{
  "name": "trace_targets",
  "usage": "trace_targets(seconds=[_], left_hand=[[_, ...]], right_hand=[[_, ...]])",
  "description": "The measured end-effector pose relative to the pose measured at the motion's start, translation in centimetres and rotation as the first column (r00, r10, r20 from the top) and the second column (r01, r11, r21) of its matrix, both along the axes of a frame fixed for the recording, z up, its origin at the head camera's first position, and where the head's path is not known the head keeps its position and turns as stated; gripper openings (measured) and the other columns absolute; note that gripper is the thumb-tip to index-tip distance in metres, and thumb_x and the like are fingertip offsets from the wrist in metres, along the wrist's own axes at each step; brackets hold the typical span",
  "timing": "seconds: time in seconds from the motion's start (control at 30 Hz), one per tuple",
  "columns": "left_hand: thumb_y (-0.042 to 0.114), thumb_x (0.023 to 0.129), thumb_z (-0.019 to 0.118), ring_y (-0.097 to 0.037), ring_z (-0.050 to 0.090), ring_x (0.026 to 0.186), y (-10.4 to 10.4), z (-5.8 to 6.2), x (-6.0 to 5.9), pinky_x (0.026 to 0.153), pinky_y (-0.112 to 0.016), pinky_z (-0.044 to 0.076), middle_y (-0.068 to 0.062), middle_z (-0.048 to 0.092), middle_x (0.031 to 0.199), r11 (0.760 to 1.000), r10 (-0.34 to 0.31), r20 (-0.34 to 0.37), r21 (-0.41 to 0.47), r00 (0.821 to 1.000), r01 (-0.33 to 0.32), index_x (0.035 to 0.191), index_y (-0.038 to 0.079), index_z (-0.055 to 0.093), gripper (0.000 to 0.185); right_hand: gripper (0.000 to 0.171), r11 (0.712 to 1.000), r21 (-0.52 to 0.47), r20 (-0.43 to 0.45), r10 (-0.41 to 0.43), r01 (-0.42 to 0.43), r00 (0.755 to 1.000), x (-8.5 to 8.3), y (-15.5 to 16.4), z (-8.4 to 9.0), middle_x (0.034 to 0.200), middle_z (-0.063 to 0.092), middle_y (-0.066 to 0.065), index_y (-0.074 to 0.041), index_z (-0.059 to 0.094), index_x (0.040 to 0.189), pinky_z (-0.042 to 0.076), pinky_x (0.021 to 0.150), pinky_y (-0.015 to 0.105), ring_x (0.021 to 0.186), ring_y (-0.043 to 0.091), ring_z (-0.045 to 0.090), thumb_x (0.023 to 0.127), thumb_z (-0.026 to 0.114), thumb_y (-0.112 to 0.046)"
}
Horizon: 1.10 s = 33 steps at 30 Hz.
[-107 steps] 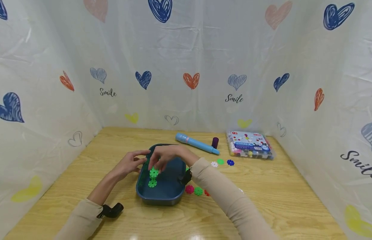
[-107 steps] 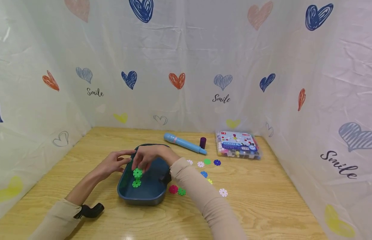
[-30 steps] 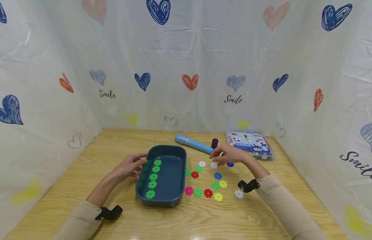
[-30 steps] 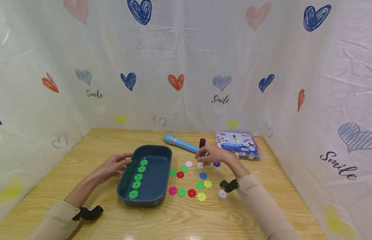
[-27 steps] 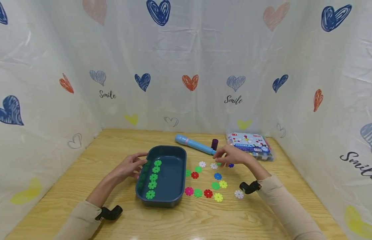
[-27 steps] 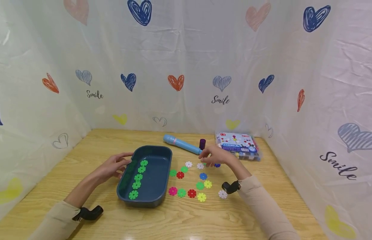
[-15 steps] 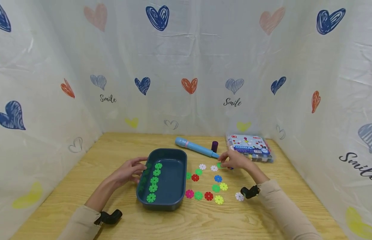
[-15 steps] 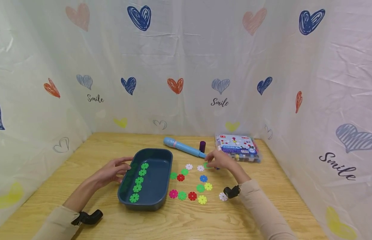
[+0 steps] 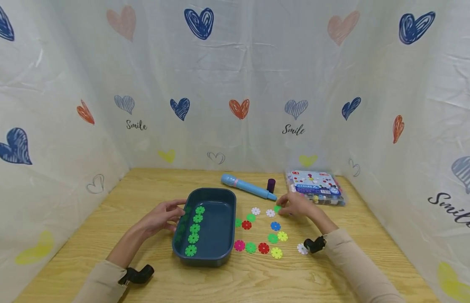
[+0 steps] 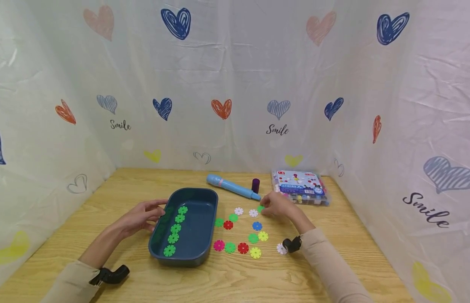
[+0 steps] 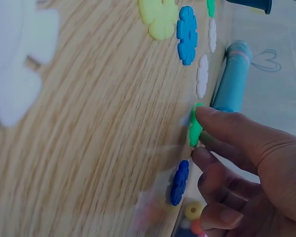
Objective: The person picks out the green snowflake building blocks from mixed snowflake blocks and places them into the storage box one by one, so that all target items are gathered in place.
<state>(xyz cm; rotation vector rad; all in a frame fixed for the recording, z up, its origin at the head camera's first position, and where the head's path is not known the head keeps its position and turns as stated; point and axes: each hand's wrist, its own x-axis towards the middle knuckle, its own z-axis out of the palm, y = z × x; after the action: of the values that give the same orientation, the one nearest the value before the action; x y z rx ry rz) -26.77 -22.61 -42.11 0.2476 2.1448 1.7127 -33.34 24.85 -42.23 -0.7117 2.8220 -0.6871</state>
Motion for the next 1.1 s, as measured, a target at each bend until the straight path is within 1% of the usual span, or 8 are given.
trace_targets(seconds=[0.17, 0.23, 0.33, 0.53, 0.77, 0.93, 1.1], left_hand=[[0.017, 0.098, 0.057, -0.014, 0.057, 0.077, 0.20, 0.08, -0.01, 0.057, -0.022, 0.056, -0.008, 0.058, 0.101, 1.000, 0.014, 0.004, -0.004, 1.000, -0.014, 0.152, 0.001, 0.030, 0.062], [0.018, 0.098, 0.057, -0.015, 0.057, 0.078, 0.31, 0.12, -0.04, 0.057, -0.022, 0.056, -0.009, 0.058, 0.102, 1.000, 0.024, 0.006, -0.011, 1.000, -0.024, 0.151, 0.002, 0.031, 0.061], [0.019, 0.098, 0.057, -0.016, 0.058, 0.079, 0.43, 0.17, -0.10, 0.058, -0.023, 0.056, -0.009, 0.060, 0.103, 0.999, 0.037, 0.005, -0.023, 0.999, -0.036, 0.151, 0.003, 0.033, 0.061], [0.021, 0.098, 0.057, -0.016, 0.059, 0.081, 0.42, 0.09, -0.17, 0.059, -0.023, 0.057, -0.012, 0.062, 0.108, 0.999, 0.039, 0.015, -0.023, 0.999, -0.038, 0.151, 0.003, 0.033, 0.061], [0.021, 0.099, 0.057, -0.017, 0.060, 0.083, 0.25, -0.10, -0.25, 0.060, -0.023, 0.057, -0.017, 0.062, 0.115, 0.999, 0.033, 0.021, -0.024, 0.999, -0.032, 0.151, 0.003, 0.032, 0.061], [0.021, 0.099, 0.057, -0.015, 0.061, 0.082, 0.26, -0.14, -0.28, 0.060, -0.023, 0.057, -0.015, 0.061, 0.114, 1.000, 0.023, 0.014, -0.016, 1.000, -0.023, 0.151, 0.001, 0.032, 0.062], [0.019, 0.098, 0.058, -0.014, 0.061, 0.080, 0.32, -0.06, -0.22, 0.058, -0.022, 0.056, -0.014, 0.061, 0.111, 1.000, 0.018, 0.009, -0.007, 1.000, -0.018, 0.151, 0.000, 0.032, 0.062]], right_hand=[[0.028, 1.000, 0.021, -0.013, -0.004, 0.004, 1.000, -0.08, -0.16, 0.02, 0.102, 0.073, 0.007, -0.004, 0.072, 0.109, 0.055, 0.080, 0.035, 0.089, 0.015, 0.064, 0.087, 0.075, -0.020], [0.026, 1.000, 0.022, -0.012, -0.004, 0.004, 1.000, -0.09, -0.16, 0.07, 0.100, 0.072, 0.008, -0.004, 0.072, 0.107, 0.055, 0.079, 0.036, 0.088, 0.016, 0.064, 0.086, 0.075, -0.019], [0.022, 1.000, 0.005, 0.015, -0.022, 0.022, 1.000, -0.14, -0.11, 0.14, 0.097, 0.071, 0.008, -0.004, 0.071, 0.104, 0.054, 0.077, 0.034, 0.085, 0.015, 0.062, 0.086, 0.076, -0.018], [0.022, 1.000, -0.010, 0.040, -0.010, 0.010, 0.999, -0.24, -0.04, 0.36, 0.095, 0.070, 0.009, -0.002, 0.069, 0.102, 0.052, 0.073, 0.029, 0.081, 0.013, 0.060, 0.086, 0.075, -0.016], [0.022, 0.999, -0.031, 0.121, -0.030, 0.034, 0.992, -0.44, -0.05, 0.49, 0.094, 0.068, 0.008, -0.002, 0.069, 0.103, 0.050, 0.071, 0.028, 0.081, 0.014, 0.058, 0.086, 0.075, -0.014], [0.022, 0.998, -0.031, 0.168, -0.043, 0.049, 0.985, -0.54, -0.21, 0.58, 0.090, 0.066, 0.008, -0.001, 0.067, 0.101, 0.048, 0.065, 0.025, 0.075, 0.013, 0.055, 0.085, 0.076, -0.013], [0.027, 0.999, -0.031, 0.165, -0.039, 0.045, 0.986, -0.43, -0.45, 0.54, 0.089, 0.063, 0.008, -0.001, 0.062, 0.101, 0.046, 0.062, 0.024, 0.072, 0.013, 0.054, 0.083, 0.078, -0.012]])
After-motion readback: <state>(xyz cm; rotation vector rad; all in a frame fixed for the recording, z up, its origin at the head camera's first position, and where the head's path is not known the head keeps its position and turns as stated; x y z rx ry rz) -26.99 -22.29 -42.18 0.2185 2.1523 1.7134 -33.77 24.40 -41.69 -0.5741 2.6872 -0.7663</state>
